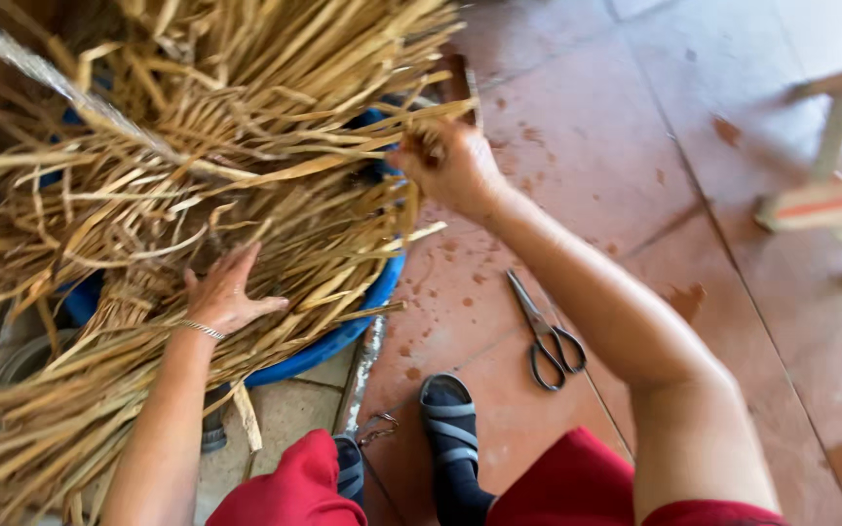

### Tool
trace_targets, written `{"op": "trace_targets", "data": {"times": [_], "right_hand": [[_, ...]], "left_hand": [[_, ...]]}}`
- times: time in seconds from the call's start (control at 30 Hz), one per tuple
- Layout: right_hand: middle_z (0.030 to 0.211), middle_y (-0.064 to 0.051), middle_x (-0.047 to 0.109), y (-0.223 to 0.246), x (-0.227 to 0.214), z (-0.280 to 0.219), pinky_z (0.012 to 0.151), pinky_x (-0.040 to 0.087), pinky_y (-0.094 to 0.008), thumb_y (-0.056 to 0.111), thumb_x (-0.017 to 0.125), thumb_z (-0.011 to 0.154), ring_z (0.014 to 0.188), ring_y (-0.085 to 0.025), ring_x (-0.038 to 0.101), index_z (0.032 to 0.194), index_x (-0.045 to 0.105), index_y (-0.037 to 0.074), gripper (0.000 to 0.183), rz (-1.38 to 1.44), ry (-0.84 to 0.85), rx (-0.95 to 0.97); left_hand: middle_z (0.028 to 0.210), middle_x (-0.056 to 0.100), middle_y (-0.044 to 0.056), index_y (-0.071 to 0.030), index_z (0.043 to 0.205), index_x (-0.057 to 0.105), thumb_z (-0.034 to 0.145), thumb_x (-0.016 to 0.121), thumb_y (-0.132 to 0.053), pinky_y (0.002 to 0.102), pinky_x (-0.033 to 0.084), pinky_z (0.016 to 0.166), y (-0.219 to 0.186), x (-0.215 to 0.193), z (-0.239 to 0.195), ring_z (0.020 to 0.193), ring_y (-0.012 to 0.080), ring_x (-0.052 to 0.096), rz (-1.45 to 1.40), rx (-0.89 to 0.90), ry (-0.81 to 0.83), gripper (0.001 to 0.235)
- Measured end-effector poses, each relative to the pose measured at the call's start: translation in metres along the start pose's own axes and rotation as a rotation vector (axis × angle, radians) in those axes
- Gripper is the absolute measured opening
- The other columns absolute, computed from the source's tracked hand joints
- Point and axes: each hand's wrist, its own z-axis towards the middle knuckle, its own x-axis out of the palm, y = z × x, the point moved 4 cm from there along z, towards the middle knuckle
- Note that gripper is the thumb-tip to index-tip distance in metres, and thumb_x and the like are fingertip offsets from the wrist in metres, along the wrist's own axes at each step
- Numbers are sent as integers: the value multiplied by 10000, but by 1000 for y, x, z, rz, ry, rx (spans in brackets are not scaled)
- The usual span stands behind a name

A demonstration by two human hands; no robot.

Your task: The person washes dried plant strips in a blue basin under running water, then separates and splits individual strips by hand. The person places the processed strips onto a nearby plastic stool. Scissors are visible on the floor but not used.

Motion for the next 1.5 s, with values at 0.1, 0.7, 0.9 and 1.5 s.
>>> {"op": "trace_targets", "data": {"times": [0.1, 0.7, 0.9, 1.5], "right_hand": [[794, -70, 722, 18, -73, -7, 554, 580, -306, 304, 824, 912, 619, -157, 663, 999, 726, 59, 278, 399, 23, 373], [883, -52, 751, 66, -163, -149, 630, 649, -299, 205, 777, 920, 701, -117, 724, 1043, 712, 44, 212, 894, -409, 295], [1009, -94, 720, 90, -110, -138, 672, 644, -329, 267, 811, 934, 775, -155, 714, 1084, 696, -6, 332, 1231, -428, 205], [1282, -70, 700, 6, -235, -333, 799, 615, -357, 464, 768, 922, 1028, -151, 682, 1342, 674, 174, 519, 517, -307, 524]], "left_hand": [[1605, 399, 60, -220, 1541, 388, 709, 752, -644, 693, 167, 1169, -33, -32, -12, 1477, 292, 357, 6, 158, -127, 1002], [1601, 367, 269, -40, 1635, 163, 610, 889, -261, 474, 392, 1121, -233, -92, -92, 1415, 349, 439, -360, 778, -258, 1276], [1399, 524, 154, -36, 1495, 348, 890, 754, -258, 351, 481, 1014, -330, -122, -128, 1258, 217, 541, -712, 990, -61, 762], [832, 613, 107, -42, 1203, 584, 1133, 562, -379, 382, 529, 574, -235, -116, -99, 683, 220, 611, -146, 575, -407, 345]]}}
